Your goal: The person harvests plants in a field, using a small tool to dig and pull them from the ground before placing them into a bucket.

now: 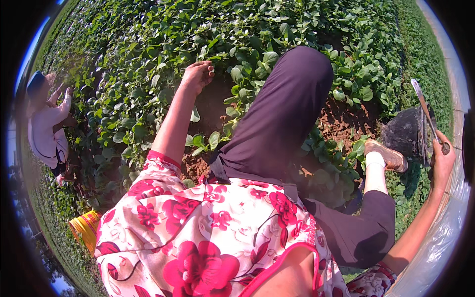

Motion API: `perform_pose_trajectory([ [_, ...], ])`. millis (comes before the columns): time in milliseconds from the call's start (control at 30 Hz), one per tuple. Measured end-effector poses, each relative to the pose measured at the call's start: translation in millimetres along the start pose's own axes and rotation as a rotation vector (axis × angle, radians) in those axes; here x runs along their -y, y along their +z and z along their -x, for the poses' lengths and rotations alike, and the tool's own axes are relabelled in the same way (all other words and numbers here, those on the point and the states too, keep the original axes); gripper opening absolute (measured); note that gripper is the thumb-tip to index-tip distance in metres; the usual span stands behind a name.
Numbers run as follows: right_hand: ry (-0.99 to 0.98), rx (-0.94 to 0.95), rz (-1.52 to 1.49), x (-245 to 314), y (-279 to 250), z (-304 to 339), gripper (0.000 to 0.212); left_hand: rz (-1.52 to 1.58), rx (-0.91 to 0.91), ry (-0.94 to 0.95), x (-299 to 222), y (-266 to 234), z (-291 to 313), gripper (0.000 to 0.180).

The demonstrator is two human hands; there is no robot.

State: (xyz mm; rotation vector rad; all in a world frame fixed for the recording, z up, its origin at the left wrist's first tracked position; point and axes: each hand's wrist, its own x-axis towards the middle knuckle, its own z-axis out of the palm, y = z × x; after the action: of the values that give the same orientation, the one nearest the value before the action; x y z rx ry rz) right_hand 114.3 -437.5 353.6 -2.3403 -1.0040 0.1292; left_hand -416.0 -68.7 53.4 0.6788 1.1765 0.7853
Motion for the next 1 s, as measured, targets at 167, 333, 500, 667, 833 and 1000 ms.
perform_pose_trajectory([
  [167, -0.115, 0.059, -0.085, 24, 37, -20, 0.029, -0.005, -0.036, 0.017, 12, 7, 37, 0.014],
  [333, -0.1, 0.182, -0.2, 43, 94, -51, 0.022, 0.177, -0.111, 0.094, 18, -43, 65, 0.016],
  [500, -0.155, 0.228, -0.331, 33, 172, -122, 0.024, 0.281, -0.327, 0.118, 46, -126, 119, 0.015],
  [667, -0.328, 0.115, 0.104, 36, 227, -177, 0.027, 0.416, -0.649, 0.101, 65, -189, 162, 0.018],
  [833, -0.486, 0.146, 0.239, 71, 247, -192, 0.029, 0.579, -0.709, 0.197, 58, -202, 179, 0.022],
  [1000, -0.582, 0.197, 0.41, 94, 272, -179, 0.029, 0.653, -0.732, 0.3, 83, -220, 232, 0.023],
])
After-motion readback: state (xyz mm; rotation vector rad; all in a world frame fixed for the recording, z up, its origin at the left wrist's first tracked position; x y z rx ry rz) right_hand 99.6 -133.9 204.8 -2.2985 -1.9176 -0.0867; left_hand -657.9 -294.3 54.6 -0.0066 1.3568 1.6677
